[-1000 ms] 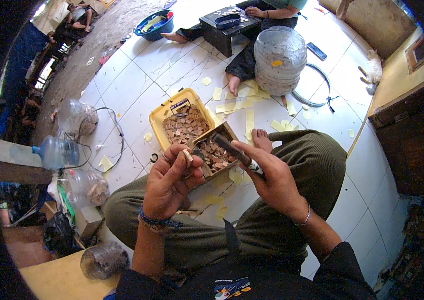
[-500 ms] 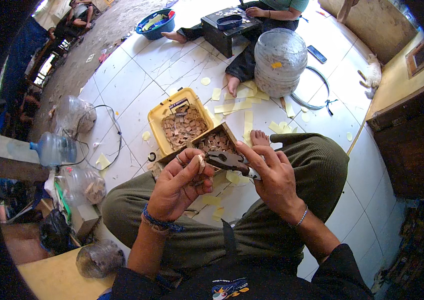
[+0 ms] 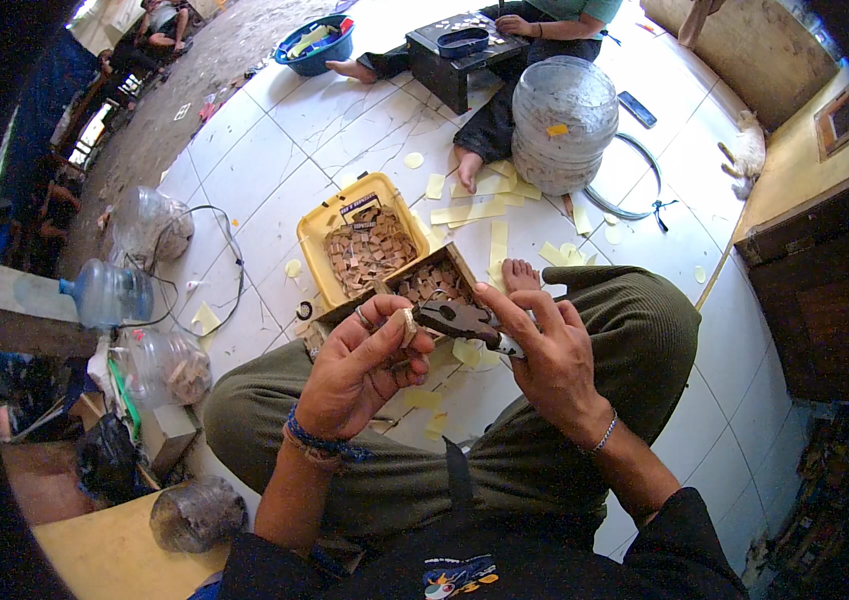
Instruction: The person sits on the floor and uses pliers to trim small wooden pieces, placing the trimmed pieces into a yellow container. The person repeatedly picks up pieces, trims them, and deposits them into the container.
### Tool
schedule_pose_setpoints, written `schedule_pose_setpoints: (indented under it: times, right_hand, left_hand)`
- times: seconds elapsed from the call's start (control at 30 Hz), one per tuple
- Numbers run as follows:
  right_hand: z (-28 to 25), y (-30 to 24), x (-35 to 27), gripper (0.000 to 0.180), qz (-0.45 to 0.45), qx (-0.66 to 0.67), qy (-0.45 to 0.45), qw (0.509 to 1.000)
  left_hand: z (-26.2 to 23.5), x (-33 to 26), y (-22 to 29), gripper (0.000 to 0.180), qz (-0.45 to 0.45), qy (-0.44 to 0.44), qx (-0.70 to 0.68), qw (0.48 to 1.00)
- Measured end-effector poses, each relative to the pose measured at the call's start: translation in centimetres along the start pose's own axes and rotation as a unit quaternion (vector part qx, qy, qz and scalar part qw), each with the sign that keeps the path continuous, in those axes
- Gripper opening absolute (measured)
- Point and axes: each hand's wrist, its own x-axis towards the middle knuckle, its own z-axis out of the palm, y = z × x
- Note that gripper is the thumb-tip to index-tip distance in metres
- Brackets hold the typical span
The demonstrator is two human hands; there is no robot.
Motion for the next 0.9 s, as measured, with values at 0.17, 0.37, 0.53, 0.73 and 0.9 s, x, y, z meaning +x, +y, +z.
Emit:
schedule_pose_setpoints:
  times: [0.17, 0.37, 0.53, 0.73, 0.9]
  right_hand:
    - [-0.1, 0.0, -0.1, 0.090, 0.004, 0.002, -0.003, 1.000]
    - [-0.1, 0.0, -0.1, 0.090, 0.004, 0.005, 0.000, 1.000]
    - [-0.1, 0.0, -0.1, 0.090, 0.003, -0.003, -0.001, 1.000]
    - [-0.5, 0.0, 0.0, 0.080, 0.004, 0.004, -0.030, 1.000]
    - [-2.7, 0.3, 1.1, 0.060, -0.036, 0.146, -0.164, 0.975]
  left_hand:
    - [0.0, 0.0, 0.0, 0.027, -0.004, -0.002, -0.001, 1.000]
    - [0.0, 0.0, 0.0, 0.027, -0.005, 0.001, -0.003, 1.000]
    - [0.0, 0.0, -0.1, 0.027, 0.003, 0.001, -0.002, 1.000]
    - [0.2, 0.0, 0.0, 0.026, 0.018, 0.007, 0.024, 1.000]
    - [-0.2, -0.9, 2.2, 0.019, -0.010, -0.016, 0.135, 0.991]
